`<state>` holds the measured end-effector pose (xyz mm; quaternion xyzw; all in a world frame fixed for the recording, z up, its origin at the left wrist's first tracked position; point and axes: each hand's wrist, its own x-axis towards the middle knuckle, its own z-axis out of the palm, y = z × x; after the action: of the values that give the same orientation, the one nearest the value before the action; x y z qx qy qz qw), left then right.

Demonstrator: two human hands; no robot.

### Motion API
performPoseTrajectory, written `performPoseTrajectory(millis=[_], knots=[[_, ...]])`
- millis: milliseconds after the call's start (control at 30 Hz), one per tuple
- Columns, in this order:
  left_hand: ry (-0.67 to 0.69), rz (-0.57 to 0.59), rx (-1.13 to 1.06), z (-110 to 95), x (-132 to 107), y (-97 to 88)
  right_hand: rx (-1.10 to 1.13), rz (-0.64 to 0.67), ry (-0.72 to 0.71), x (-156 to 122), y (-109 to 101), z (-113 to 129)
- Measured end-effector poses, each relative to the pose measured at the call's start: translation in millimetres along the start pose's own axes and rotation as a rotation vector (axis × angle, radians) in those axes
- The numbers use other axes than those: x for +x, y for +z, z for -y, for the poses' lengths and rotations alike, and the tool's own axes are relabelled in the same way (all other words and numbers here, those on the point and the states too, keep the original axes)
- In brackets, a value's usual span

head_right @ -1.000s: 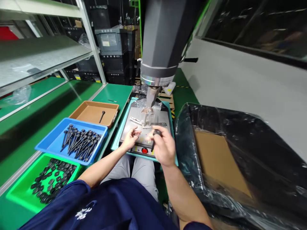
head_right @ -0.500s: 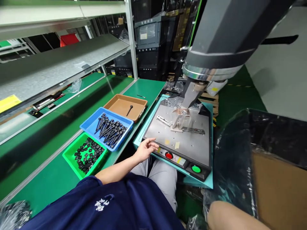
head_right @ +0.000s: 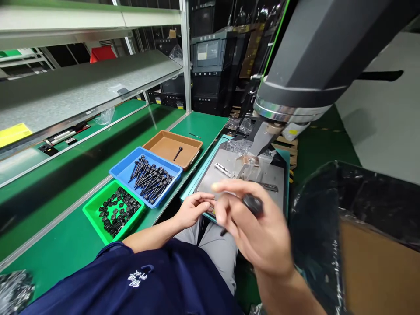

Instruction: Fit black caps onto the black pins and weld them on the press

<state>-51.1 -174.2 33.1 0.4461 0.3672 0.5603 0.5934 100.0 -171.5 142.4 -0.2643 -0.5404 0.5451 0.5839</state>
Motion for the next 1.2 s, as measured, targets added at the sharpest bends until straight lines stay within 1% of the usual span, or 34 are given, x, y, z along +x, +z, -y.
performPoseTrajectory(millis=[33,100,133,167,200,233,267,333,400,467,533,567,633,667,733,800,833,900,967,1100,1200], knots=[[0.006,0.054,0.006,-8.9,-4.8,1.8,0.027,-0.026,0.019,6.4,6.2,-2.7],[0.004,0.154,0.028,-20.4,-14.0,3.3,0.1,-0.138,0.065,17.8,18.7,-15.8],[0.002,0.175,0.048,-23.1,-18.0,2.8,0.139,-0.201,0.086,21.8,24.4,-25.1],[-0.004,0.171,0.073,-24.4,-21.8,1.4,0.171,-0.249,0.101,24.4,29.4,-35.1],[-0.015,0.151,0.103,-25.2,-25.2,-1.0,0.186,-0.265,0.114,25.5,33.3,-45.2],[-0.027,0.125,0.135,-26.4,-28.6,-4.5,0.184,-0.254,0.127,25.5,36.1,-54.7],[-0.039,0.106,0.175,-28.5,-32.0,-9.3,0.166,-0.214,0.14,24.7,37.8,-63.2],[-0.04,0.084,0.304,-37.5,-38.9,-23.3,0.083,-0.068,0.159,22.2,37.8,-76.9],[-0.008,0.049,0.548,-53.1,-45.5,-44.2,-0.026,0.06,0.157,20.3,35.0,-87.0],[-0.006,-0.037,0.858,-72.5,-50.0,-73.5,-0.093,0.108,0.147,18.6,30.9,-95.2],[-0.063,-0.172,1.137,-91.9,-50.8,-111.1,-0.102,0.124,0.182,15.7,26.8,-102.4],[-0.107,-0.263,1.255,-100.7,-49.8,-132.5,-0.097,0.142,0.216,13.3,24.6,-105.7],[-0.249,-0.442,1.45,-115.4,-45.5,-177.6,-0.097,0.188,0.29,7.0,19.5,-111.1],[-0.345,-0.525,1.515,-121.0,-42.6,-199.9,-0.104,0.21,0.32,3.4,16.4,-113.3],[-0.449,-0.645,1.535,-128.9,-35.4,-240.8,-0.128,0.241,0.367,-3.7,9.3,-116.6],[-0.535,-0.73,1.525,-132.4,-27.0,-273.5,-0.155,0.25,0.41,-9.2,1.6,-118.9],[-0.574,-0.757,1.518,-132.6,-22.4,-286.4,-0.167,0.244,0.429,-11.2,-2.1,-119.8],[-0.642,-0.782,1.501,-129.9,-12.9,-305.8,-0.183,0.22,0.458,-14.3,-8.4,-121.7],[-0.685,-0.775,1.487,-123.9,-3.7,-318.5,-0.193,0.189,0.472,-17.1,-13.6,-124.0],[-0.774,-0.757,1.456,-109.1,9.9,-333.1,-0.217,0.103,0.483,-28.4,-26.3,-131.7],[-0.804,-0.75,1.449,-104.0,13.9,-339.6,-0.238,0.037,0.513,-44.9,-43.3,-139.7]])
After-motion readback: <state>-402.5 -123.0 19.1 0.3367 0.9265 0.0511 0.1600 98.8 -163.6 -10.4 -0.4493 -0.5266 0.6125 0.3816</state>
